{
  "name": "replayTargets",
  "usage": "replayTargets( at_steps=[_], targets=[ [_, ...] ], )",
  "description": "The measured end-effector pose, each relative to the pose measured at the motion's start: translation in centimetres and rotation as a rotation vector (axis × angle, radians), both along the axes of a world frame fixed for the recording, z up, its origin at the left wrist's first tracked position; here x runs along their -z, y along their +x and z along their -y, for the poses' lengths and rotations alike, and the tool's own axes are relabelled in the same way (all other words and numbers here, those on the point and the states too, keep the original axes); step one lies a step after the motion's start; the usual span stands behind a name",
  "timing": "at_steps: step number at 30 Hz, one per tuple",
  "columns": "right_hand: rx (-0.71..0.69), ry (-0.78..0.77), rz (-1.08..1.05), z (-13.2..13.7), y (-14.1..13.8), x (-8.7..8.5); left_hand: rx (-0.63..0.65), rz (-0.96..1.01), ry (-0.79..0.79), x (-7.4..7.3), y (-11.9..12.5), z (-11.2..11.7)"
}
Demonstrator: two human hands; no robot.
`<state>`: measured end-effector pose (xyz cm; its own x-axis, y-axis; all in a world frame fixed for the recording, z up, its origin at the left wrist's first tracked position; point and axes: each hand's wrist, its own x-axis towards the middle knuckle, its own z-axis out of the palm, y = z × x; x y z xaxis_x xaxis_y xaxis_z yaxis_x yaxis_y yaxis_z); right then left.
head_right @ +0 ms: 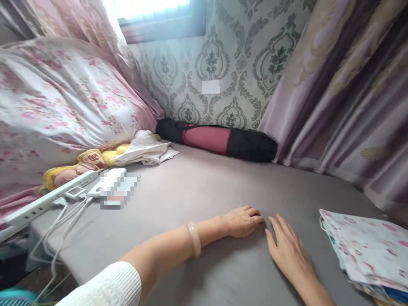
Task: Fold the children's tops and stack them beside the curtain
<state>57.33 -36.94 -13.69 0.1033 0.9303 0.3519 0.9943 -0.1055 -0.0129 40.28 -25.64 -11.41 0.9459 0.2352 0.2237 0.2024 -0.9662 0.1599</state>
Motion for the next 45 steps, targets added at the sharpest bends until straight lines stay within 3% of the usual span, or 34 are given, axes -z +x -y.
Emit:
replayTargets(
  at_steps=[3,7,12,15,17,24,28,33,40,45],
  targets=[
    [-0.044,-0.029,-0.033,-1.0,-2.1,0.6,0.023,-0.001,-0.019,-0.5,-3.5,-2.1],
    [-0.049,-0.006,-0.048,-1.3,-3.6,1.0,-0.106,0.061,-0.096,-0.9,-9.5,-5.9],
    [-0.047,0.049,-0.050,-1.2,-3.9,1.6,-0.484,0.289,-0.224,-1.2,-18.5,-11.0],
    [-0.038,0.059,-0.043,-1.2,-4.0,1.8,-0.765,0.388,-0.228,-2.1,-23.7,-13.5],
    [-0.034,0.055,-0.038,-1.3,-4.1,1.8,-0.973,0.366,-0.186,-3.2,-26.8,-14.9],
    [-0.017,0.052,-0.047,-1.2,-4.3,1.6,-1.384,0.305,-0.068,-8.0,-35.2,-18.6],
    [-0.016,0.053,-0.051,-1.1,-4.6,1.4,-1.496,0.259,-0.013,-9.3,-37.7,-19.9],
    [-0.011,0.062,-0.040,-1.1,-4.7,1.2,-1.537,0.057,0.001,-9.5,-39.1,-20.8],
    [-0.005,0.064,-0.049,-1.0,-4.9,1.0,-1.610,-0.043,-0.057,-9.6,-38.9,-20.4],
    [0.003,0.071,-0.059,-1.0,-5.0,1.0,-1.614,-0.024,0.011,-10.1,-37.6,-20.0]
  ],
)
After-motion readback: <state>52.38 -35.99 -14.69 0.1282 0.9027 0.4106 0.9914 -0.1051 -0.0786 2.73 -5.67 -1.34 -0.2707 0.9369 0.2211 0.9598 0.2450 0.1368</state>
